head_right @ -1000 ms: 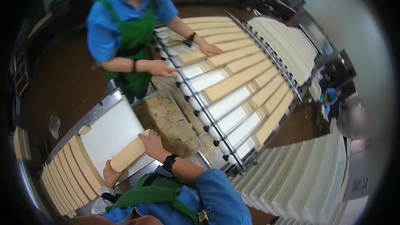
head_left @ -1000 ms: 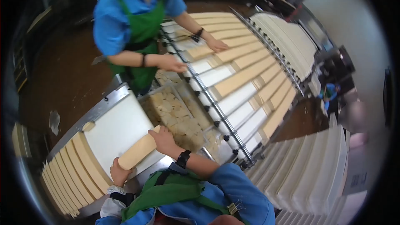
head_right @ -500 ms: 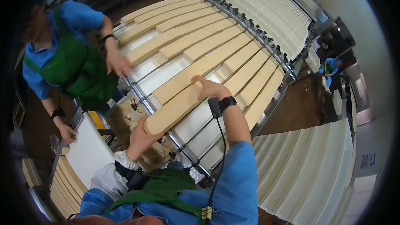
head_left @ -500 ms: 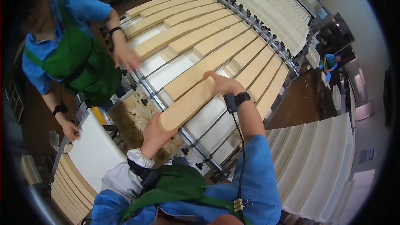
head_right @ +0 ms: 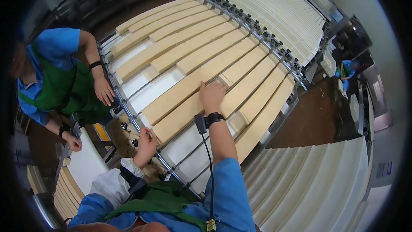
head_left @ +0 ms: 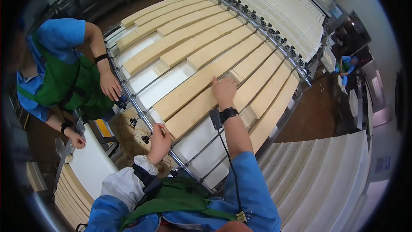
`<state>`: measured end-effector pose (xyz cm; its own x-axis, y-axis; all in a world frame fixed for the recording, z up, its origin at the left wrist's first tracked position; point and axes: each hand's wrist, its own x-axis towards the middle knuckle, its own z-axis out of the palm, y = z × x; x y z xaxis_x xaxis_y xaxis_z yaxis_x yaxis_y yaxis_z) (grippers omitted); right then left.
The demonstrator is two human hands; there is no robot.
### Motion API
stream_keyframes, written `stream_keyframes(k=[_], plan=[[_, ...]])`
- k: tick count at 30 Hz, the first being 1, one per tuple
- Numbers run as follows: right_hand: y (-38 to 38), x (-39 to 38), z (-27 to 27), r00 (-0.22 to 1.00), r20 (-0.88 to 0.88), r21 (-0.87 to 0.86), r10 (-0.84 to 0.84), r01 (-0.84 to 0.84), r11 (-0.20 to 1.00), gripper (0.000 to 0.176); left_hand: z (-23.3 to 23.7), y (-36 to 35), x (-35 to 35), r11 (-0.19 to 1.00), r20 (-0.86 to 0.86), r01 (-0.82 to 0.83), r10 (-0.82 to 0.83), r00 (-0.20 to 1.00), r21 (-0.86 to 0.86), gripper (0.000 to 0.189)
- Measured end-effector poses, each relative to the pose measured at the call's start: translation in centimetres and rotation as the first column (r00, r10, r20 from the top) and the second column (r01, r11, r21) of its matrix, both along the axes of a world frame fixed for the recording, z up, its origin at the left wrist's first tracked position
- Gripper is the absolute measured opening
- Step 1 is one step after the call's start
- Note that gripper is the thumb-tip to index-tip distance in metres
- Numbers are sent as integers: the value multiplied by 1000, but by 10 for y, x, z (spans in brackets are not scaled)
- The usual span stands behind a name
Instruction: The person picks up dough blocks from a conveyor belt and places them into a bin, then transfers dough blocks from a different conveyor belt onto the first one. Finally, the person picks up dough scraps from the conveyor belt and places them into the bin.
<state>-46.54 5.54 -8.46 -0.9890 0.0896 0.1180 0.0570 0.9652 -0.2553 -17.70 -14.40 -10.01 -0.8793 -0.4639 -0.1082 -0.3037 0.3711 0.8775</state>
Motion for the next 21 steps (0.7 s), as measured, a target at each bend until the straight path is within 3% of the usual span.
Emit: stream_keyframes(k=[1,4,5,7,8,9,10,12,13,14,16,19,21], plan=[[7,-7,2,1000,31,-43,-1,2,999,86,2,4,-6,1000,18,6,-6,1000,2,29],[19,-14,-1,975,-187,9,-118,122,993,91,6,22,-29,999,2,44,-44,999,-16,29],[27,-16,6,993,-20,-56,-114,113,992,96,8,31,-39,999,-9,47,-47,999,-14,32],[28,1,21,994,-53,28,-95,97,995,99,-3,46,-60,995,-17,68,-67,998,69,35],[29,10,17,993,-117,-20,3,-5,1000,101,15,55,-68,998,61,42,-45,997,50,37],[28,15,-8,965,-230,55,125,-115,992,102,10,54,-75,998,93,38,-42,995,45,38],[18,40,1,950,-176,136,260,-238,962,103,6,54,-82,999,126,34,-38,991,39,38],[-4,97,42,879,50,61,474,-476,877,101,7,43,-73,997,69,69,-71,995,34,38],[-13,118,35,838,103,55,535,-542,839,102,-3,32,-66,994,87,110,-110,990,2,39],[-22,136,23,803,147,18,578,-586,810,106,3,24,-52,994,7,100,-99,995,-47,40],[-37,162,9,758,177,-8,628,-637,770,113,81,-5,-17,984,74,100,-112,991,145,36],[-56,181,19,791,188,73,583,-603,794,116,107,-55,29,980,74,122,-135,988,159,40],[-56,173,1,836,132,154,533,-548,822,113,106,-85,60,997,-140,25,-36,990,-74,48]])
